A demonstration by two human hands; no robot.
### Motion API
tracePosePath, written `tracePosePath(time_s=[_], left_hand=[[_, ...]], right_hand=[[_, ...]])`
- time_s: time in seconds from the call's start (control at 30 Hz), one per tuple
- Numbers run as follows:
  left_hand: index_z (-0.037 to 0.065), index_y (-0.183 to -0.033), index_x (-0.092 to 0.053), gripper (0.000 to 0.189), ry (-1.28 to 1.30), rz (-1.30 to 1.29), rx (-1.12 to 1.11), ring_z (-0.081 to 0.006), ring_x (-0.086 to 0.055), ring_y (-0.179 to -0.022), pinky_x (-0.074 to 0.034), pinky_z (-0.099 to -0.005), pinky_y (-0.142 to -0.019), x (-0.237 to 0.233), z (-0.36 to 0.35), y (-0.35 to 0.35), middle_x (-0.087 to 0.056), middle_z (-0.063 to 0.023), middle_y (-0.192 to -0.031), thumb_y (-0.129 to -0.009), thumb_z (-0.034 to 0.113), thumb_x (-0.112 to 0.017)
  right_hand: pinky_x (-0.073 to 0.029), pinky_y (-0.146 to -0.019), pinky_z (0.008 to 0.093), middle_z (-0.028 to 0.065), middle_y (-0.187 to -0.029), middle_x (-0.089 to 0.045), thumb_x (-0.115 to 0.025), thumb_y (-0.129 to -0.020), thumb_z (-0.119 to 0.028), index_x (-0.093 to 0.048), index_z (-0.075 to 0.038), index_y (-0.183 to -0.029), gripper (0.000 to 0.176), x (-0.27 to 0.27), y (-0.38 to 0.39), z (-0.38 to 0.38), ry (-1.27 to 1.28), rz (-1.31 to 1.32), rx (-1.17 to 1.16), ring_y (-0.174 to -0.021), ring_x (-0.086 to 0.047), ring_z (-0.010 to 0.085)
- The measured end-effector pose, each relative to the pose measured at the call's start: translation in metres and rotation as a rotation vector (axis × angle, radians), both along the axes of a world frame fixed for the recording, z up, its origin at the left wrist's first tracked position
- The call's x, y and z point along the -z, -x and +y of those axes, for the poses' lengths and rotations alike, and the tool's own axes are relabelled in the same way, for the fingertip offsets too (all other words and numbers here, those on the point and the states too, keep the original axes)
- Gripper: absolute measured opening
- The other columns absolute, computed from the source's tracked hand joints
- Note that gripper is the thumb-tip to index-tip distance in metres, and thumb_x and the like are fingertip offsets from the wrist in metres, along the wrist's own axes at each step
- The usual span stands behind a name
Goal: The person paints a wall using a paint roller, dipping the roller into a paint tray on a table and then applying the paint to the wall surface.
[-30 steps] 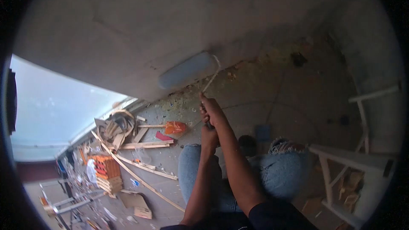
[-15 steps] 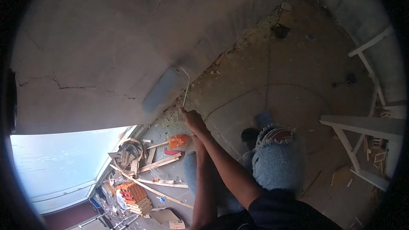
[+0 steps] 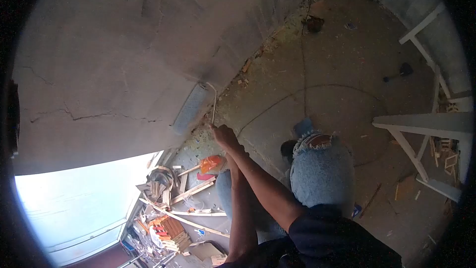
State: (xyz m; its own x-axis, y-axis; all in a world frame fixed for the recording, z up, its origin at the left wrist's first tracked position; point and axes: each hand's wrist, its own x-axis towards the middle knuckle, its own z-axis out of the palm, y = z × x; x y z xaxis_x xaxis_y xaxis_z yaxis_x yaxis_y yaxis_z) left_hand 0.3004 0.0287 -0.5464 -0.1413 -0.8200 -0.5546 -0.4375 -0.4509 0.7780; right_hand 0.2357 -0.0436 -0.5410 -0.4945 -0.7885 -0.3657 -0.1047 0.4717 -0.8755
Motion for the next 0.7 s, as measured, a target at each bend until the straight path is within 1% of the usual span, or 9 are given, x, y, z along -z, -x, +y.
tracePosePath(time_s=[0.03, 0.1, 0.17, 0.27, 0.4, 0.47, 0.57, 0.6, 0.7], left_hand=[[-0.010, -0.083, -0.053, 0.039, 0.004, 0.002, 0.000, -0.0168, -0.054, -0.076, -0.043, -0.0356, -0.065, 0.001, 0.000, 0.001, -0.061, -0.0155, -0.077, -0.082, 0.028, -0.056], [-0.010, -0.084, -0.053, 0.039, 0.012, 0.009, -0.032, -0.0168, -0.054, -0.076, -0.043, -0.0358, -0.065, 0.001, 0.004, 0.000, -0.061, -0.0159, -0.077, -0.082, 0.029, -0.056], [-0.010, -0.084, -0.054, 0.039, 0.022, 0.017, -0.071, -0.0169, -0.054, -0.076, -0.043, -0.0360, -0.065, 0.001, 0.005, 0.001, -0.061, -0.0162, -0.077, -0.082, 0.029, -0.055], [-0.010, -0.084, -0.054, 0.040, 0.035, 0.030, -0.119, -0.0169, -0.054, -0.076, -0.043, -0.0362, -0.065, 0.004, 0.000, 0.006, -0.061, -0.0168, -0.078, -0.082, 0.030, -0.055], [-0.010, -0.084, -0.054, 0.041, 0.040, 0.051, -0.162, -0.0170, -0.054, -0.076, -0.043, -0.0366, -0.065, 0.015, -0.004, 0.016, -0.062, -0.0175, -0.078, -0.082, 0.031, -0.055], [-0.010, -0.085, -0.054, 0.042, 0.052, 0.062, -0.202, -0.0171, -0.054, -0.076, -0.043, -0.0368, -0.065, 0.021, -0.006, 0.021, -0.062, -0.0179, -0.079, -0.083, 0.031, -0.055], [-0.010, -0.085, -0.054, 0.042, 0.064, 0.072, -0.275, -0.0172, -0.054, -0.076, -0.043, -0.0371, -0.065, 0.018, -0.015, 0.022, -0.062, -0.0184, -0.079, -0.083, 0.032, -0.055], [-0.010, -0.085, -0.054, 0.043, 0.059, 0.079, -0.288, -0.0172, -0.054, -0.076, -0.043, -0.0372, -0.065, 0.017, -0.018, 0.020, -0.062, -0.0186, -0.079, -0.083, 0.032, -0.054], [-0.011, -0.088, -0.055, 0.045, 0.012, 0.127, -0.354, -0.0219, -0.058, -0.078, -0.043, -0.0387, -0.066, 0.041, -0.018, 0.018, -0.061, -0.0237, -0.082, -0.084, 0.034, -0.052]], right_hand=[[-0.041, -0.060, 0.0472, 0.0184, -0.051, -0.052, -0.035, -0.088, -0.054, -0.051, 0.001, -0.056, 0.066, -0.005, 0.005, -0.004, -0.042, 0.004, 0.014, -0.057, -0.056, 0.0365], [-0.046, -0.066, 0.0465, 0.0241, -0.069, -0.056, -0.033, -0.090, -0.046, -0.054, -0.006, -0.092, 0.046, -0.036, 0.017, 0.001, -0.029, 0.007, -0.169, -0.070, -0.058, 0.0386], [-0.046, -0.065, 0.0453, 0.0235, -0.069, -0.055, -0.034, -0.090, -0.046, -0.053, -0.006, -0.092, 0.045, -0.038, 0.015, -0.002, 0.025, 0.007, -0.203, -0.069, -0.058, 0.0372], [-0.041, -0.058, 0.0432, 0.0155, -0.051, -0.049, -0.037, -0.087, -0.055, -0.047, 0.001, -0.055, 0.065, 0.028, -0.003, -0.010, 0.083, 0.015, -0.075, -0.052, -0.053, 0.0317], [-0.039, -0.054, 0.0410, 0.0114, -0.049, -0.046, -0.038, -0.085, -0.058, -0.043, -0.001, -0.052, 0.066, 0.052, 0.007, -0.007, -0.059, 0.089, -0.016, -0.048, -0.049, 0.0289], [-0.034, -0.042, 0.0345, 0.0058, -0.044, -0.041, -0.043, -0.084, -0.058, -0.040, -0.006, -0.049, 0.063, 0.050, 0.005, -0.015, -0.249, 0.003, 0.031, -0.039, -0.043, 0.0207], [-0.024, -0.033, 0.0287, 0.0007, -0.040, -0.033, -0.048, -0.083, -0.057, -0.037, -0.010, -0.047, 0.060, -0.009, 0.008, -0.008, -0.016, -0.378, -0.020, -0.032, -0.033, 0.0123], [-0.015, -0.030, 0.0246, -0.0029, -0.039, -0.027, -0.052, -0.081, -0.056, -0.033, -0.011, -0.046, 0.060, -0.017, 0.005, -0.014, -0.097, -0.510, 0.044, -0.030, -0.025, 0.0074], [-0.018, -0.032, 0.0270, -0.0022, -0.037, -0.030, -0.050, -0.081, -0.057, -0.035, -0.010, -0.045, 0.062, 0.012, 0.006, -0.014, -0.109, -0.529, 0.045, -0.031, -0.029, 0.0101]])
